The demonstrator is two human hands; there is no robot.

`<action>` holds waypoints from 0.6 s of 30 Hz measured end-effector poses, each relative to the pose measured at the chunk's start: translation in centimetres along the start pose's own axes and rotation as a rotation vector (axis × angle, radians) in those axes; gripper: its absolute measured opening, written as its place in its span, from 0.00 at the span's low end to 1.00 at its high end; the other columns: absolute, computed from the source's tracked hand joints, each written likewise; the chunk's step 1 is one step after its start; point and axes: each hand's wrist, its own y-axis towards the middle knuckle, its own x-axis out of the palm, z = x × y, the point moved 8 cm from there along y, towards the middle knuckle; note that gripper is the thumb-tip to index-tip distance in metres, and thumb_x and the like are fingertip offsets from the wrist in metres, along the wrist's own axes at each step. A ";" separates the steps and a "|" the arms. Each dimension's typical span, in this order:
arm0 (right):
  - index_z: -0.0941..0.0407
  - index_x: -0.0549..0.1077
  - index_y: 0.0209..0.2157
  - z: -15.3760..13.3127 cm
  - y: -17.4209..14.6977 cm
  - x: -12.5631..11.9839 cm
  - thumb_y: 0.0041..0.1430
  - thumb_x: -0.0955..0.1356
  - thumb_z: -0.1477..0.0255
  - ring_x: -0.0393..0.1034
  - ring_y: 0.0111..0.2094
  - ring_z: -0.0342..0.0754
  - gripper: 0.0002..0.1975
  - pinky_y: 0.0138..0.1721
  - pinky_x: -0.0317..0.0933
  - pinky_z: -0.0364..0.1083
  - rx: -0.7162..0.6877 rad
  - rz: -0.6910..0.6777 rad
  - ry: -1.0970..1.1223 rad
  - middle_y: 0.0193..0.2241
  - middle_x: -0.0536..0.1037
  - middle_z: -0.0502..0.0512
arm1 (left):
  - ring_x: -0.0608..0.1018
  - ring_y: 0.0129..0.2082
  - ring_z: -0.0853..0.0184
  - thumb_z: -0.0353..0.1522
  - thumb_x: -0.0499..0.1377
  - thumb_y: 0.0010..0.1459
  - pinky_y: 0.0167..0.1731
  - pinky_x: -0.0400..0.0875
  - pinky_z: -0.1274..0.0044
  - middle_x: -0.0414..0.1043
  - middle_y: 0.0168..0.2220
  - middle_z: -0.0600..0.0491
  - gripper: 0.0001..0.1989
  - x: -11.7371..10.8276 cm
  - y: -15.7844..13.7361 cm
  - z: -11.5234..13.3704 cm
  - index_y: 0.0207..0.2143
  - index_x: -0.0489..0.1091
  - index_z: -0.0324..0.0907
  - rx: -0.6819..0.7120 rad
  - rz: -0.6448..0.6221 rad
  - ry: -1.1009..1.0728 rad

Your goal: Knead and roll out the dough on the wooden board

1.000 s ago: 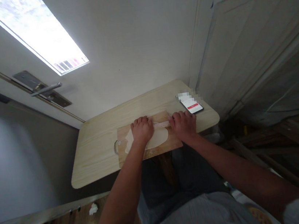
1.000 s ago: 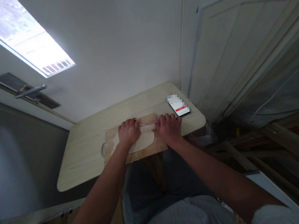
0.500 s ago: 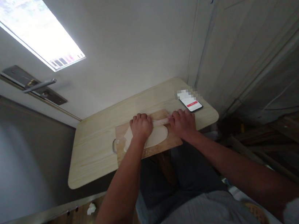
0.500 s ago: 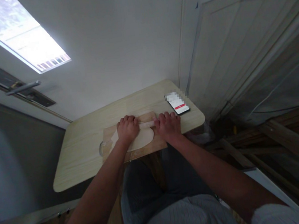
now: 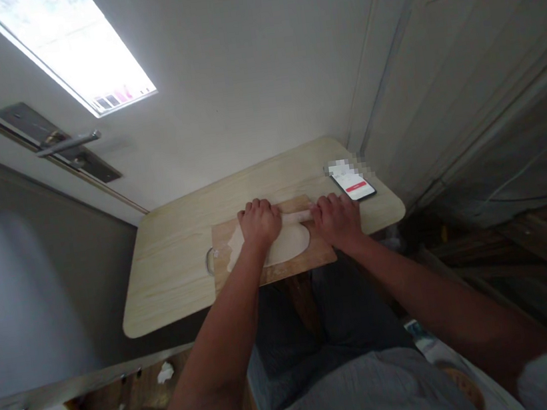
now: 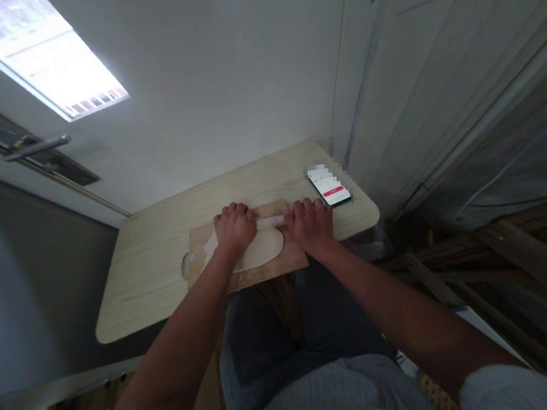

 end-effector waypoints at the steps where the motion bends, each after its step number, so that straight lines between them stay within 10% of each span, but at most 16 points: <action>1: 0.58 0.74 0.38 0.0 0.0 0.0 0.70 0.53 0.59 0.61 0.40 0.55 0.24 0.36 0.42 0.50 -0.002 0.001 -0.001 0.38 0.76 0.62 | 0.71 0.51 0.53 0.38 0.42 0.68 0.49 0.61 0.62 0.73 0.48 0.42 0.20 0.0 0.0 0.0 0.44 0.72 0.41 0.001 0.003 0.000; 18: 0.58 0.73 0.37 0.1 1.0 0.7 0.71 0.52 0.59 0.64 0.38 0.55 0.26 0.35 0.42 0.49 -0.014 -0.006 -0.023 0.36 0.76 0.62 | 0.71 0.51 0.52 0.37 0.42 0.67 0.48 0.61 0.61 0.73 0.47 0.41 0.20 0.6 1.1 -0.3 0.44 0.71 0.40 0.010 0.034 -0.010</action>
